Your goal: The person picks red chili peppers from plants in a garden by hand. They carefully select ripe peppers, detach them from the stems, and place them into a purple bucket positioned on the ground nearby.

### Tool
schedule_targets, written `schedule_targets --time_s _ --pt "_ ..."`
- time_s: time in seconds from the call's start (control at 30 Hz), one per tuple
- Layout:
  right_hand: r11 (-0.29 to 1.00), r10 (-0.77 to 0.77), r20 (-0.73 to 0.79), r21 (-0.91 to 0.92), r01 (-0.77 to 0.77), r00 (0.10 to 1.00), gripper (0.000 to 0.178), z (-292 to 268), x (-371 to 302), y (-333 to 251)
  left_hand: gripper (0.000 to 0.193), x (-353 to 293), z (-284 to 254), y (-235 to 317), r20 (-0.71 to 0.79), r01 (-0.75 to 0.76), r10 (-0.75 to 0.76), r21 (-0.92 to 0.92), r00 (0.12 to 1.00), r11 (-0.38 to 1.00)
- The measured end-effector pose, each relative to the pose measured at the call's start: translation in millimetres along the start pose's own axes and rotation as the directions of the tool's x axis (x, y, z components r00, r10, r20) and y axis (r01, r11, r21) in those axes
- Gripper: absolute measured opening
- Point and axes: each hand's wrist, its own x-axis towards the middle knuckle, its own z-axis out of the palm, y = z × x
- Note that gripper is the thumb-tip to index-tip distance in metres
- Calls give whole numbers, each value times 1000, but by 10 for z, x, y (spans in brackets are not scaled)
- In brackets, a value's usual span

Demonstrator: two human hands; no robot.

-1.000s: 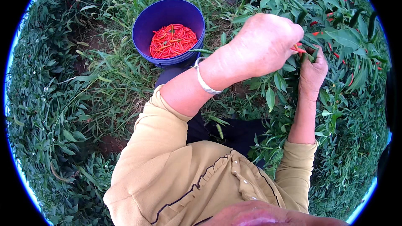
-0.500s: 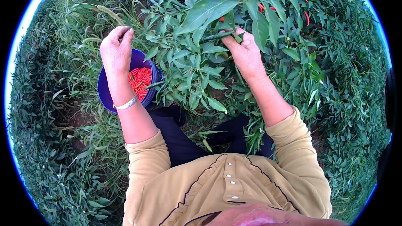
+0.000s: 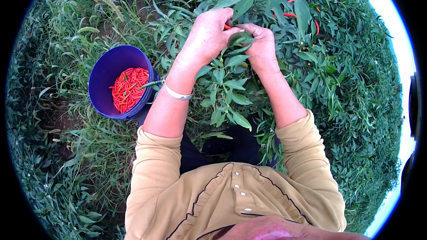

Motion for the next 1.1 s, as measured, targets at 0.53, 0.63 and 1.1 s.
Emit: schedule_targets --time_s 0.53,0.63,1.1 --pt "854 20 86 516 -62 996 9 47 25 -110 37 -49 172 -92 -448 -438 385 -16 807 899" --pt "928 -251 134 -247 278 959 12 47 2 -277 28 28 -139 -403 -149 73 -358 -839 922 539" --pt "838 540 -3 92 -537 842 30 -150 206 -103 19 183 227 -667 -207 34 -75 -198 975 980"
